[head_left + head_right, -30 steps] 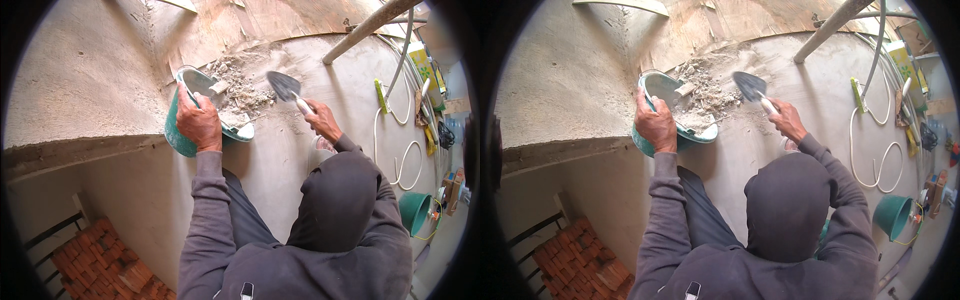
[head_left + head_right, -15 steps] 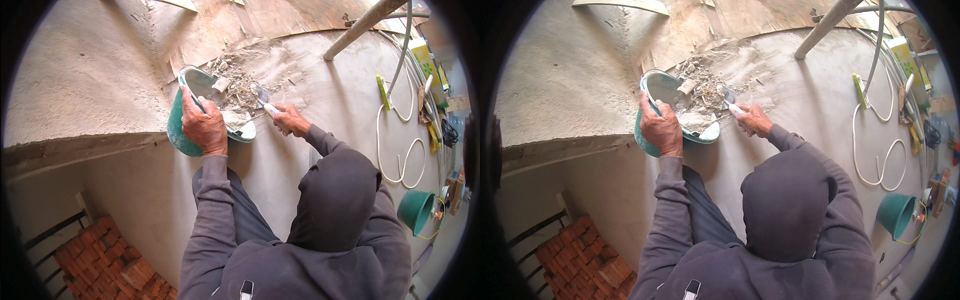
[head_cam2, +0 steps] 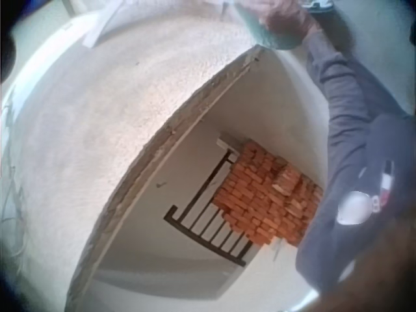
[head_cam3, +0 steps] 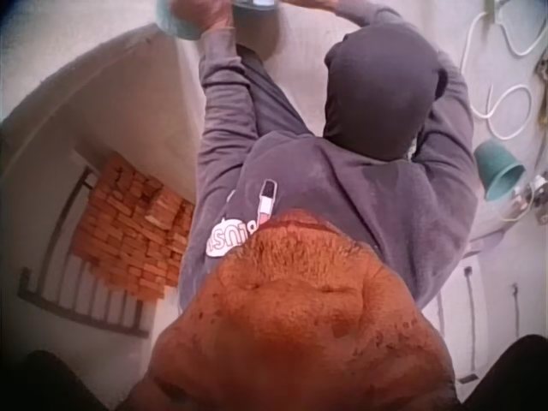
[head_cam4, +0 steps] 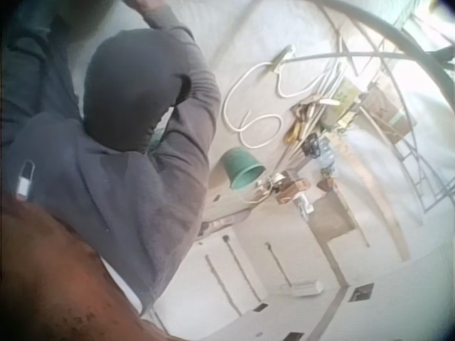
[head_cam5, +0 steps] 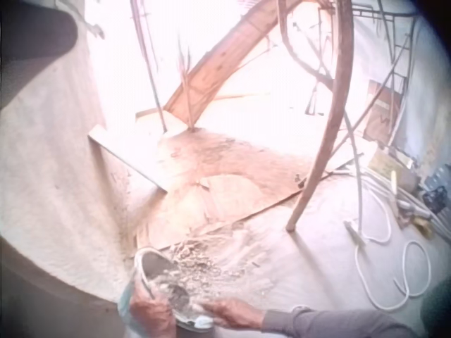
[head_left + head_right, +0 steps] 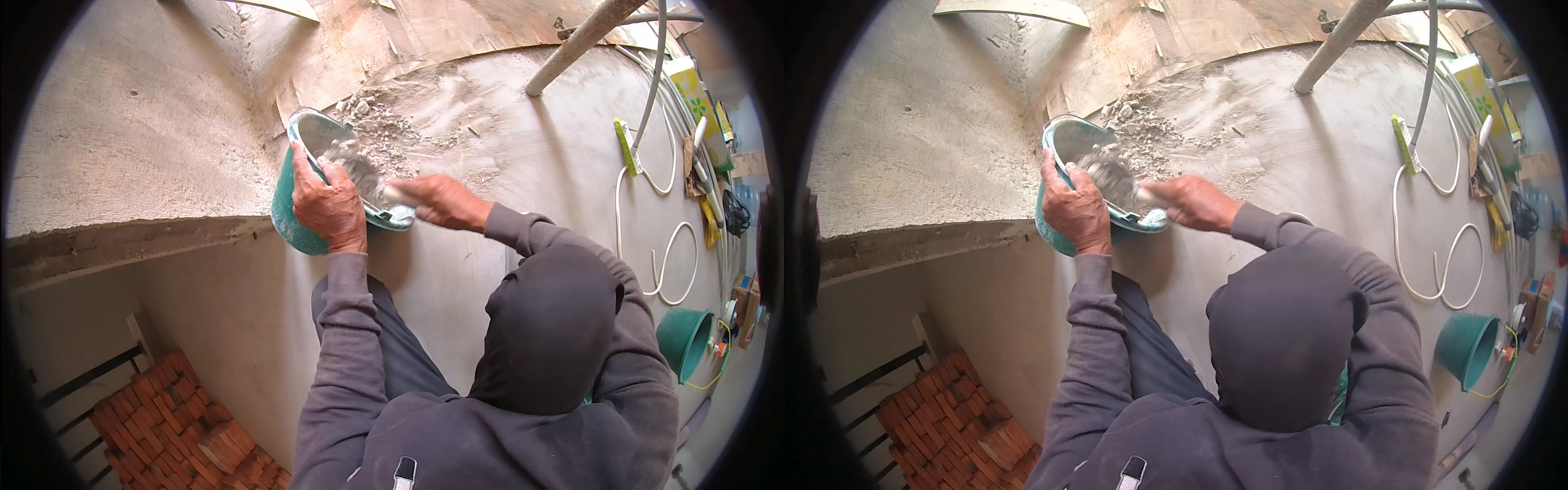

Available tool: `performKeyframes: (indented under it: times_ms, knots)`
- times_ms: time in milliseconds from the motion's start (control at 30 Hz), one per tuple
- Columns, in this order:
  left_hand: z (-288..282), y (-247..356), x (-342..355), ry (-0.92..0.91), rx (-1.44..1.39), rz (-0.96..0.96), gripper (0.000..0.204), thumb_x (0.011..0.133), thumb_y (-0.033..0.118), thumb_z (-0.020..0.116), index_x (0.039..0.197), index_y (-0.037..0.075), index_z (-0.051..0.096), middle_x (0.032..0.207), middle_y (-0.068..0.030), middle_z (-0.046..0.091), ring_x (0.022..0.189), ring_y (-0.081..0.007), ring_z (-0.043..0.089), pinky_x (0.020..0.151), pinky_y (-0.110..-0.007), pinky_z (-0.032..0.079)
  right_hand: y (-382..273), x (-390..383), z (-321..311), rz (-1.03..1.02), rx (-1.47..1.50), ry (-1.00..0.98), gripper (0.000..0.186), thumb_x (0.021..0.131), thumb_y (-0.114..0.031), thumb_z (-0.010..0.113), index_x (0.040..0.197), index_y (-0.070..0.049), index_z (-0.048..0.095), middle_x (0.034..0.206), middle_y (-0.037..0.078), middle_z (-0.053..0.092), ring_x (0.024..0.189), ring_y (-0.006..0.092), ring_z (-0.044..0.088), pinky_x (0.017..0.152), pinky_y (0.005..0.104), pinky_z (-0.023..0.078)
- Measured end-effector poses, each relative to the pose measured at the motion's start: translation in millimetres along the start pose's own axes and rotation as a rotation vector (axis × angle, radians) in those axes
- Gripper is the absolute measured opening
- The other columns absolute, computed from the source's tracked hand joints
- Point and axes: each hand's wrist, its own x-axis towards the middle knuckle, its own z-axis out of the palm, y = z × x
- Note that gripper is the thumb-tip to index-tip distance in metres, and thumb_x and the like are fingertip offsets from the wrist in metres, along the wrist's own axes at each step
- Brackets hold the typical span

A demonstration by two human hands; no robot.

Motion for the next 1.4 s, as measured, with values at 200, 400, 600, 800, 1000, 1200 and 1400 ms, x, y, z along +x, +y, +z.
performKeyframes:
  times_ms: [200, 400, 600, 800, 1000, 1200, 1400]
  knots:
    - [-8, 5, -1, -0.015, -0.008, -0.014, 0.044, 0.090, 0.011, 0.056, 0.131, -0.002, 0.056, 0.115, -0.0234, 0.067, 0.093, -0.0397, 0.068, 0.080, -0.047, 0.054, -24, 17, -13, -0.138, -0.324, -0.112, 0.056, 0.079, -0.007, 0.055, 0.132, -0.025, 0.060, 0.089, 0.010, 0.061, 0.079, 0.0301, 0.067, 0.069, 0.0419, 0.055]
    - [-8, 7, 3, 0.005, -0.012, -0.054, 0.039, 0.088, 0.010, 0.057, 0.126, -0.002, 0.060, 0.104, -0.0236, 0.070, 0.090, -0.0400, 0.069, 0.080, -0.045, 0.054, 35, -3, -52, 0.214, -0.144, 0.129, 0.064, 0.079, -0.004, 0.058, 0.141, -0.018, 0.052, 0.105, 0.016, 0.070, 0.087, 0.0291, 0.068, 0.082, 0.0393, 0.057]
    - [4, -1, 14, 0.033, 0.035, -0.013, 0.038, 0.088, 0.011, 0.057, 0.124, 0.000, 0.061, 0.104, -0.0217, 0.071, 0.089, -0.0394, 0.069, 0.080, -0.047, 0.053, 110, -21, -70, 0.608, -0.065, 0.425, 0.054, 0.079, -0.011, 0.060, 0.133, -0.006, 0.060, 0.093, 0.020, 0.070, 0.072, 0.0225, 0.067, 0.068, 0.0375, 0.059]
    - [7, -3, 37, -0.021, 0.093, -0.054, 0.036, 0.087, 0.013, 0.056, 0.121, 0.001, 0.062, 0.101, -0.0224, 0.071, 0.088, -0.0399, 0.069, 0.079, -0.047, 0.053, 120, 5, -85, 0.682, 0.020, 0.468, 0.051, 0.084, -0.015, 0.059, 0.134, -0.006, 0.059, 0.079, 0.014, 0.067, 0.049, 0.0175, 0.059, 0.043, 0.0323, 0.053]
    - [9, -5, 37, -0.020, 0.111, -0.065, 0.038, 0.086, 0.013, 0.057, 0.122, 0.000, 0.062, 0.098, -0.0234, 0.071, 0.086, -0.0404, 0.069, 0.077, -0.047, 0.053, 79, 34, -48, 0.683, 0.285, 0.188, 0.053, 0.085, -0.005, 0.059, 0.138, -0.012, 0.058, 0.067, 0.006, 0.062, 0.043, 0.0112, 0.051, 0.034, 0.0266, 0.044]
    - [10, -5, 37, -0.023, 0.100, -0.083, 0.038, 0.086, 0.012, 0.057, 0.122, 0.000, 0.062, 0.099, -0.0233, 0.071, 0.087, -0.0401, 0.069, 0.077, -0.047, 0.053, 61, 46, -18, 0.644, 0.514, 0.055, 0.055, 0.085, -0.010, 0.056, 0.140, -0.007, 0.055, 0.069, 0.006, 0.060, 0.050, 0.0118, 0.056, 0.037, 0.0269, 0.047]
    - [9, -5, 37, -0.028, 0.081, -0.079, 0.039, 0.087, 0.013, 0.057, 0.123, -0.001, 0.061, 0.102, -0.0236, 0.070, 0.088, -0.0399, 0.069, 0.078, -0.046, 0.054, 79, 32, -21, 0.799, 0.861, 0.077, 0.060, 0.084, -0.009, 0.054, 0.144, -0.008, 0.050, 0.075, 0.008, 0.061, 0.052, 0.0123, 0.057, 0.037, 0.0267, 0.046]
